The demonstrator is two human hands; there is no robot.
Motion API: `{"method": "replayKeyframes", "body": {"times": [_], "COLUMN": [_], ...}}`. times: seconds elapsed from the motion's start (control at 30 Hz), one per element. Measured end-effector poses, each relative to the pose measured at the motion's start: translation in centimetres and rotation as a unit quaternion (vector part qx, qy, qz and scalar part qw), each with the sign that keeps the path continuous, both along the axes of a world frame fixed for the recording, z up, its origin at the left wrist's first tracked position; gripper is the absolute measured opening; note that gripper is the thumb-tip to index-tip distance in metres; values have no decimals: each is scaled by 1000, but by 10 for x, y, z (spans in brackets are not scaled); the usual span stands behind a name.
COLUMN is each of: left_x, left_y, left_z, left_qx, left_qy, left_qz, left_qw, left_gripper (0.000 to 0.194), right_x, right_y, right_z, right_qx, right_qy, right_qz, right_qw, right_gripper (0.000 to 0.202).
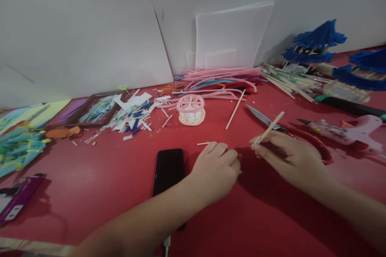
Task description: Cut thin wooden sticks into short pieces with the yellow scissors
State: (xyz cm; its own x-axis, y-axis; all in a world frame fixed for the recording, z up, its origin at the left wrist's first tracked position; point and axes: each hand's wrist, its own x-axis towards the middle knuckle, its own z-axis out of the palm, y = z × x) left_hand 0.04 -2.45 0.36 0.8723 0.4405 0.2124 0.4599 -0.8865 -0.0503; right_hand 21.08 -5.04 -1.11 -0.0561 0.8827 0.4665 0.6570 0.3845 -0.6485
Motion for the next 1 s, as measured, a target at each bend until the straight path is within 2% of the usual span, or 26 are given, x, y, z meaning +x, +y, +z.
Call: {"method": "replayKeyframes", "body": {"times": [0.13,0.23,0.33,0.43,0.53,0.63,0.7,0.77,0.9,1.0], "left_x": [3,7,11,4,-20,-57,-82,-103,-126,-126], "left_y": [-8,-13,-10,6,31,59,76,89,100,96], "left_z": [-3,-3,5,22,38,48,52,56,59,57], "left_qx": [44,64,18,-57,-81,-40,-12,19,37,72], "left_qy": [15,20,34,39,-62,-137,-107,-39,24,-8], "left_qz": [-27,-56,-54,-44,28,111,190,267,424,451], "left_qw": [999,996,998,997,994,983,976,963,905,889], "left_gripper": [23,33,40,31,44,31,24,29,37,34], "right_x": [1,0,-1,-1,0,0,-1,-1,-2,-2], "right_y": [0,1,3,4,3,3,2,2,2,3], "right_z": [-4,-5,-4,-3,0,2,2,3,3,2], "right_qx": [0,5,12,15,12,9,6,3,-8,-12], "right_qy": [4,3,5,8,10,13,14,15,14,9], "right_qz": [-9,-5,1,10,13,12,14,19,32,41], "right_qw": [1000,1000,1000,1000,1000,1000,1000,1000,999,999], "right_gripper": [20,20,20,20,21,23,23,25,26,26]}}
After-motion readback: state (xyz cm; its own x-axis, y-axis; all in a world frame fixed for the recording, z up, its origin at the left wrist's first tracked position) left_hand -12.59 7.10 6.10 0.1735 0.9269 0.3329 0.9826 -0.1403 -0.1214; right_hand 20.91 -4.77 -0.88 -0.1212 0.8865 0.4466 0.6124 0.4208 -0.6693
